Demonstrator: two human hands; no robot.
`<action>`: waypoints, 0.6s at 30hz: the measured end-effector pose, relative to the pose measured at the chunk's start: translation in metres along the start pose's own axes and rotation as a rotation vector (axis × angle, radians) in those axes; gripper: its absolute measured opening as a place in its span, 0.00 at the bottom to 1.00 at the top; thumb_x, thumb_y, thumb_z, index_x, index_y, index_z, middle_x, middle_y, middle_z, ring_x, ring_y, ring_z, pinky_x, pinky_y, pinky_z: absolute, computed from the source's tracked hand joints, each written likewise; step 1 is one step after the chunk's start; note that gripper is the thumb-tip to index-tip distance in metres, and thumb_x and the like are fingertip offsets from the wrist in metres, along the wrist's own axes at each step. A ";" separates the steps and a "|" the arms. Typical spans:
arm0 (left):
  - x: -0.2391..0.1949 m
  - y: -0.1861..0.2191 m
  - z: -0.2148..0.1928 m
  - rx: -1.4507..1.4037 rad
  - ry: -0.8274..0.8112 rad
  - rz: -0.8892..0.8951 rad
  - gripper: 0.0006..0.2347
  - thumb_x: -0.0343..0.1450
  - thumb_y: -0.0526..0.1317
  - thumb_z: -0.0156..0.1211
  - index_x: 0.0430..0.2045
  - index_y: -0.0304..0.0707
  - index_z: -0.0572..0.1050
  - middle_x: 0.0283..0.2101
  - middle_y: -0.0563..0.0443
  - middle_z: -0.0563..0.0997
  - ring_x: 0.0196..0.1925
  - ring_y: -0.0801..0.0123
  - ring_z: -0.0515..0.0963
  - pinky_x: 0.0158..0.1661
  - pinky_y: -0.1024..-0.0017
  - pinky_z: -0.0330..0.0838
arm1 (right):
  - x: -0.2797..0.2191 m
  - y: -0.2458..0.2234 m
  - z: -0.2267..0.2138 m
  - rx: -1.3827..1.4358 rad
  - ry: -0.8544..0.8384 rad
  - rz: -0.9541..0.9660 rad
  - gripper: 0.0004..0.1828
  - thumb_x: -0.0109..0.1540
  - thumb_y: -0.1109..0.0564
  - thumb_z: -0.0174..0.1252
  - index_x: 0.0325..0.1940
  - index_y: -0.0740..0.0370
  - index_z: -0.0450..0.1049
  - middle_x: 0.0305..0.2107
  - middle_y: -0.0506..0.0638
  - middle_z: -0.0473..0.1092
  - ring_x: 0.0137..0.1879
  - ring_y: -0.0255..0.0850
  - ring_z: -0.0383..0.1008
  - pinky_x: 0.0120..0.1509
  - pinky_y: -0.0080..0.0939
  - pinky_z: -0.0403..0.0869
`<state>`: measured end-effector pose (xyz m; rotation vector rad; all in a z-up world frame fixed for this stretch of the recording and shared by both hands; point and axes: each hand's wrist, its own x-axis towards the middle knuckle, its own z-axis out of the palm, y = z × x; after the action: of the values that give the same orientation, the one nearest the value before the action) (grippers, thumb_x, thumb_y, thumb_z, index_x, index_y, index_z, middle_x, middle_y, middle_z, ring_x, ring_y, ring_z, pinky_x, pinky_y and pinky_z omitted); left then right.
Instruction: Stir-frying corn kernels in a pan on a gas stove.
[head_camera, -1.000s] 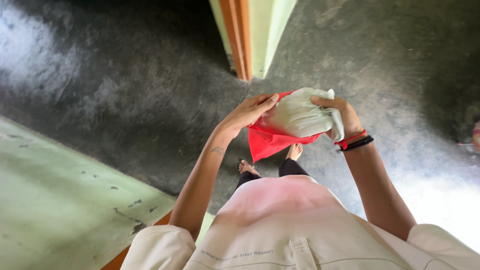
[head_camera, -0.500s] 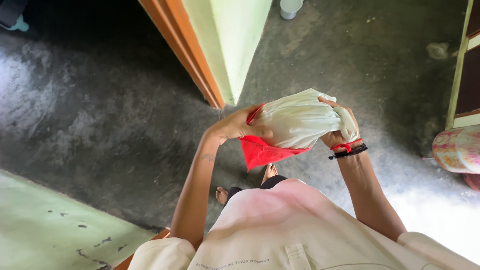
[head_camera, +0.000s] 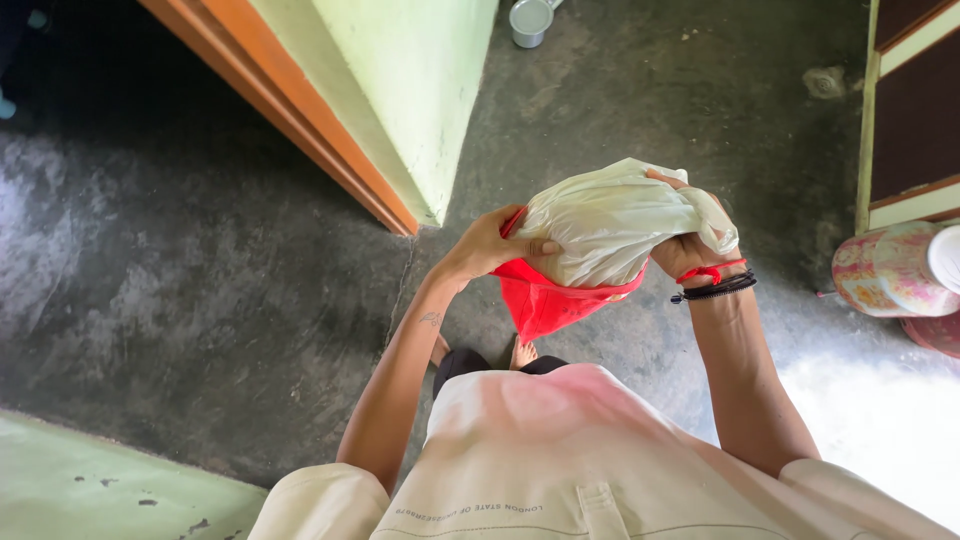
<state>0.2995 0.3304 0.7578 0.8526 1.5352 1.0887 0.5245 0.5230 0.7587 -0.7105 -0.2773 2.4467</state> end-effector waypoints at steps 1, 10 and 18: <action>0.002 0.005 0.003 0.002 -0.007 -0.001 0.35 0.54 0.55 0.78 0.50 0.31 0.77 0.46 0.47 0.85 0.49 0.68 0.83 0.52 0.69 0.75 | -0.001 -0.004 0.000 0.003 0.004 -0.005 0.08 0.71 0.65 0.53 0.48 0.74 0.74 0.40 0.59 0.76 0.43 0.44 0.80 0.49 0.40 0.80; 0.026 -0.004 0.003 -0.065 -0.111 0.001 0.34 0.57 0.56 0.77 0.51 0.28 0.78 0.45 0.46 0.86 0.48 0.66 0.84 0.51 0.67 0.78 | -0.011 -0.006 0.011 -0.057 0.004 -0.130 0.09 0.67 0.65 0.54 0.47 0.75 0.75 0.41 0.62 0.77 0.45 0.47 0.80 0.53 0.44 0.81; 0.049 -0.028 -0.011 -0.185 -0.083 0.027 0.36 0.73 0.70 0.47 0.47 0.23 0.71 0.30 0.61 0.72 0.22 0.83 0.64 0.22 0.79 0.57 | 0.000 0.002 0.016 -0.331 0.116 -0.137 0.08 0.66 0.63 0.64 0.49 0.67 0.76 0.39 0.52 0.76 0.41 0.39 0.79 0.45 0.38 0.77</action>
<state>0.2782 0.3632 0.7155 0.7831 1.3353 1.1808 0.5151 0.5209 0.7711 -0.9371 -0.6729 2.2426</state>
